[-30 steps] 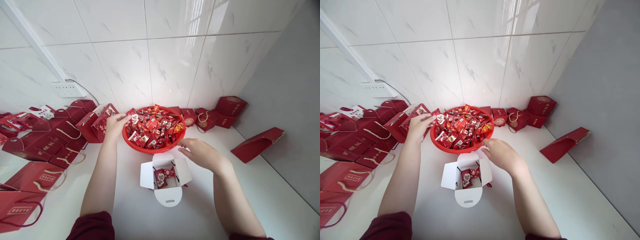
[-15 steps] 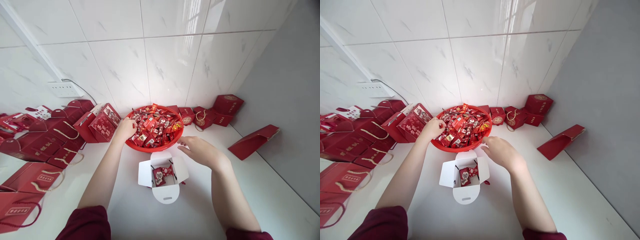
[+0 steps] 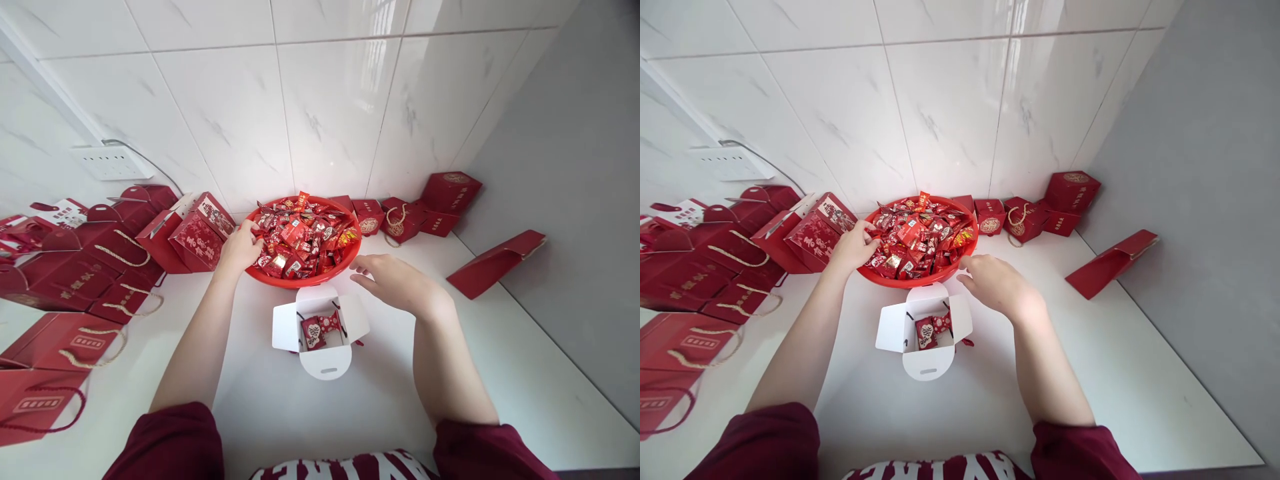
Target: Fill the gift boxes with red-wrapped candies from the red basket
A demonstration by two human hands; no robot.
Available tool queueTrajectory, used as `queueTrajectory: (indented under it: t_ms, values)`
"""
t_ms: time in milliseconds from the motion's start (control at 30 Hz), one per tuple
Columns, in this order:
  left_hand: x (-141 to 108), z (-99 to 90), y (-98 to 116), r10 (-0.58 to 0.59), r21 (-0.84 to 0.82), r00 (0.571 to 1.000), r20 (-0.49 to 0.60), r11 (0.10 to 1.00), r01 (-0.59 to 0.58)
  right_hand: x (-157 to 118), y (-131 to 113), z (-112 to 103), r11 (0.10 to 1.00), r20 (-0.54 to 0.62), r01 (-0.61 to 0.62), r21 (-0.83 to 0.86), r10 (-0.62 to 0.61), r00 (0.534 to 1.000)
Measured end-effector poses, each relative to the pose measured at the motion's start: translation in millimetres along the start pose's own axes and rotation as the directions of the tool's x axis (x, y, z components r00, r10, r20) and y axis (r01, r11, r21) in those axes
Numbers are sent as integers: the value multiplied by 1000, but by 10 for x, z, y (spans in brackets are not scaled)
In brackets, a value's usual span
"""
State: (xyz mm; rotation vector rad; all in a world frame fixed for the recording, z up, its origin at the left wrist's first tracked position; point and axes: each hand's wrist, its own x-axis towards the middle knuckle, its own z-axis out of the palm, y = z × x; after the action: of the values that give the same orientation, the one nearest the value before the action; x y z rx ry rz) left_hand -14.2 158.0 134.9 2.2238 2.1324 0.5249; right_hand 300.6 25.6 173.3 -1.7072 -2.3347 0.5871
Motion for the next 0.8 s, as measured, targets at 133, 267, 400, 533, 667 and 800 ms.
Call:
queueTrajectory:
  t_ms: [133, 267, 400, 533, 667, 800]
  values:
    - [47, 53, -8, -54, 45, 998, -12, 997, 55, -15, -6, 5, 1000, 6, -7, 11, 7, 1000]
    - [89, 91, 11, -62, 64, 998, -24, 996, 64, -40, -25, 1, 1000, 9, -16, 4, 16, 1000]
    - [89, 74, 19, -44, 25, 998, -41, 999, 45, -53, -30, 4, 1000, -2, -24, 6, 24, 1000]
    - [-3, 16, 17, -24, -62, 993, -116, 998, 17, -56, -29, 21, 1000, -10, -21, 11, 21, 1000]
    - [-129, -47, -11, -48, -184, 979, -197, 983, 11, -65, -36, 37, 1000, -7, -22, 3, 22, 1000]
    - [-163, -65, -89, -79, -329, 973, -218, 944, 3, -79, -45, 48, 1000, -10, -17, 1, 17, 1000]
